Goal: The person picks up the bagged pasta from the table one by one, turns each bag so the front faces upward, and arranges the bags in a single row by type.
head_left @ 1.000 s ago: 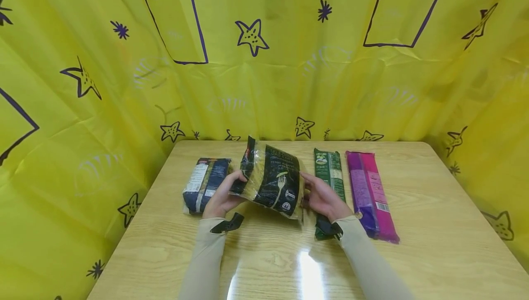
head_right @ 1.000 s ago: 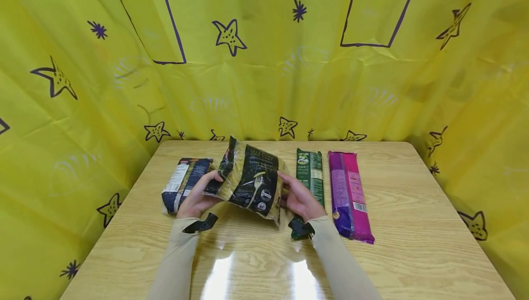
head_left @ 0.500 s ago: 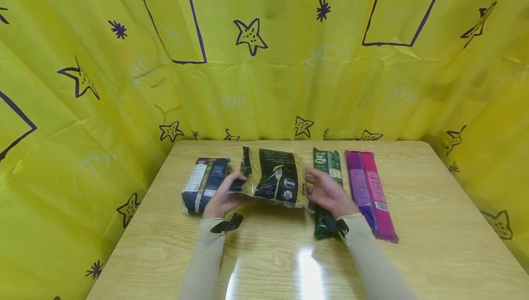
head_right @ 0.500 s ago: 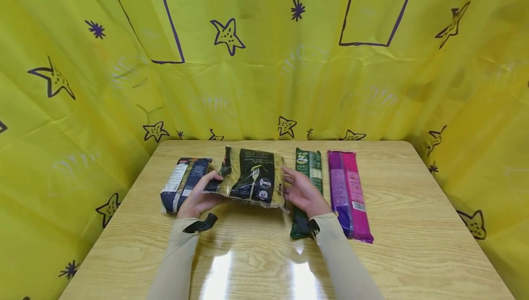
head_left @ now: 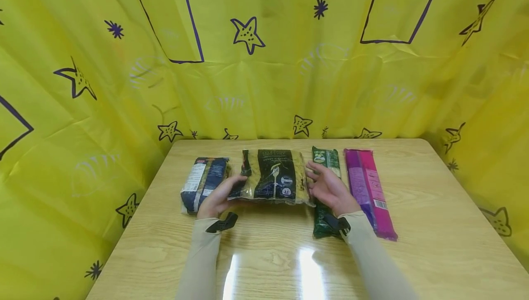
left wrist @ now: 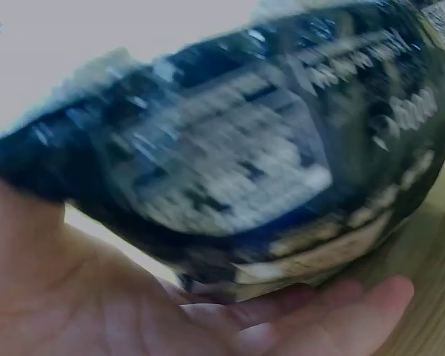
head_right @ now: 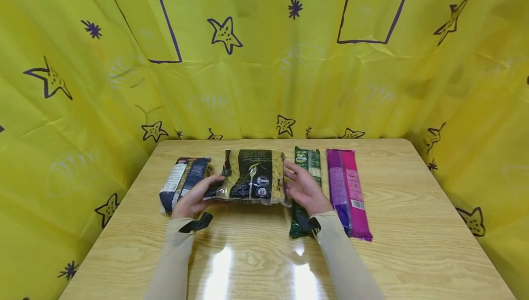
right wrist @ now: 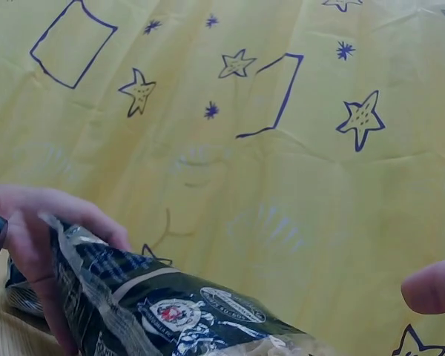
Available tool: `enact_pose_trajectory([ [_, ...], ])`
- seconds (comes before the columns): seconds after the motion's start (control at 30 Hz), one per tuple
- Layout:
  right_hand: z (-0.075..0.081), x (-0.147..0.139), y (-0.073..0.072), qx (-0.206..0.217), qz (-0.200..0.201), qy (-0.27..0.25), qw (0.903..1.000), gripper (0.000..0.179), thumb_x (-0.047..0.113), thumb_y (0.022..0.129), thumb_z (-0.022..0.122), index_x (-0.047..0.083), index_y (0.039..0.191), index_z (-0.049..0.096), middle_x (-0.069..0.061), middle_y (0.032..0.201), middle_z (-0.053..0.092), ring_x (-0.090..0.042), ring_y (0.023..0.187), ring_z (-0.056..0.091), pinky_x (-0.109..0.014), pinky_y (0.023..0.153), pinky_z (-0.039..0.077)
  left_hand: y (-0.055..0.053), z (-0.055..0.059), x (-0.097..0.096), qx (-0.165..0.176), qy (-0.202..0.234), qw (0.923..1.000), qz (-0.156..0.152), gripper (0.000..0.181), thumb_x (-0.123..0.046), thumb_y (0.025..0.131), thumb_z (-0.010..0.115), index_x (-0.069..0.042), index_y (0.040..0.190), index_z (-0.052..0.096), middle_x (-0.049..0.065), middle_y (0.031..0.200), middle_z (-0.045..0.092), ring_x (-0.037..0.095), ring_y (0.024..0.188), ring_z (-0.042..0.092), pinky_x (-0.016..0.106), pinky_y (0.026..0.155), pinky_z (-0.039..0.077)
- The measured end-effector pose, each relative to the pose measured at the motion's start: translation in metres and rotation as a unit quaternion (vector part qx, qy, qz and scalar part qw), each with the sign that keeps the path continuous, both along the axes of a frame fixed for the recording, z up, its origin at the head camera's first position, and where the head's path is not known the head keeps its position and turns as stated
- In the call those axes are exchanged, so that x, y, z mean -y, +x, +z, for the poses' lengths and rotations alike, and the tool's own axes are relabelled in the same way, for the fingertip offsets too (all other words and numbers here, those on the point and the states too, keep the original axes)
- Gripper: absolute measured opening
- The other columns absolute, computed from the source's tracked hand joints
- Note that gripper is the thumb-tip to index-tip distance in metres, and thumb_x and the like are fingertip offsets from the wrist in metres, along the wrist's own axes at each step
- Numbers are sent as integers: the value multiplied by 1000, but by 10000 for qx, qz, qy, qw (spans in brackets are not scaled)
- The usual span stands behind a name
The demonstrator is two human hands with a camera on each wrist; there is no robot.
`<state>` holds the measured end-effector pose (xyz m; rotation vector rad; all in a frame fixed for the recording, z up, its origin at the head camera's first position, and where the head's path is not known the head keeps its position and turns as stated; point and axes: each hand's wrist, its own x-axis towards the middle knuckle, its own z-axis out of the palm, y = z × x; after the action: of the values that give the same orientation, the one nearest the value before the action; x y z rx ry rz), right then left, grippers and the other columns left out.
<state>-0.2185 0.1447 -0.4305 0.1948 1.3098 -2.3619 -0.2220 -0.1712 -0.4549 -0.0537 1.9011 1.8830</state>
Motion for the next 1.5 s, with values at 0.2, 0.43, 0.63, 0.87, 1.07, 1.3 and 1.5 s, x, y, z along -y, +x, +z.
enact_pose_trajectory([
  [0.2,0,-1,0,-47,73,-5,10000,54,28,111,39,14,156,12,-21,172,-14,-34,159,-5,-27,110,30,-1,5,-2,84,-920,9950,-389,74,-37,107,50,0,163,20,23,173,6,46,159,13,63,127,23],
  [0.43,-3,-1,0,-94,170,-76,9998,63,23,111,37,8,161,1,-25,170,-20,-40,159,-22,-51,130,-16,0,5,-4,163,-1642,9847,-556,100,-52,100,60,-6,166,1,23,173,6,52,155,20,70,118,34],
  [0.63,-6,1,2,-118,259,-72,9996,45,23,111,37,13,150,17,-27,169,-7,-41,157,-1,-46,132,5,1,7,-7,16,-1862,9813,-494,104,-52,97,66,-7,167,4,23,174,5,52,155,20,71,119,32],
  [0.87,-13,2,2,-374,480,-114,9981,31,32,107,52,20,132,37,-3,135,37,-17,119,41,-27,102,41,-1,8,-12,-144,-1943,9793,-545,105,-52,96,67,-3,166,5,25,172,12,48,156,22,64,124,29],
  [1.07,-16,9,-2,-168,137,-153,9996,31,27,111,42,18,139,33,-9,148,26,-23,130,30,-26,99,37,-3,6,-12,-127,-2003,9785,-473,105,-50,96,68,-5,166,3,22,174,4,45,160,10,64,127,22],
  [1.3,-21,15,-4,-153,2,-241,9996,27,26,111,39,17,134,31,-9,153,16,-28,143,13,-30,103,29,-2,5,-13,-196,-1937,9799,-445,105,-46,98,68,-2,165,0,23,174,1,44,160,6,64,128,21],
  [1.5,-27,17,-4,-180,-156,-308,9992,36,28,111,39,14,142,28,-8,153,16,-23,135,17,-26,101,28,-1,6,-14,-239,-2093,9765,-450,103,-45,98,67,-2,166,1,23,174,3,44,160,7,64,127,22],
])
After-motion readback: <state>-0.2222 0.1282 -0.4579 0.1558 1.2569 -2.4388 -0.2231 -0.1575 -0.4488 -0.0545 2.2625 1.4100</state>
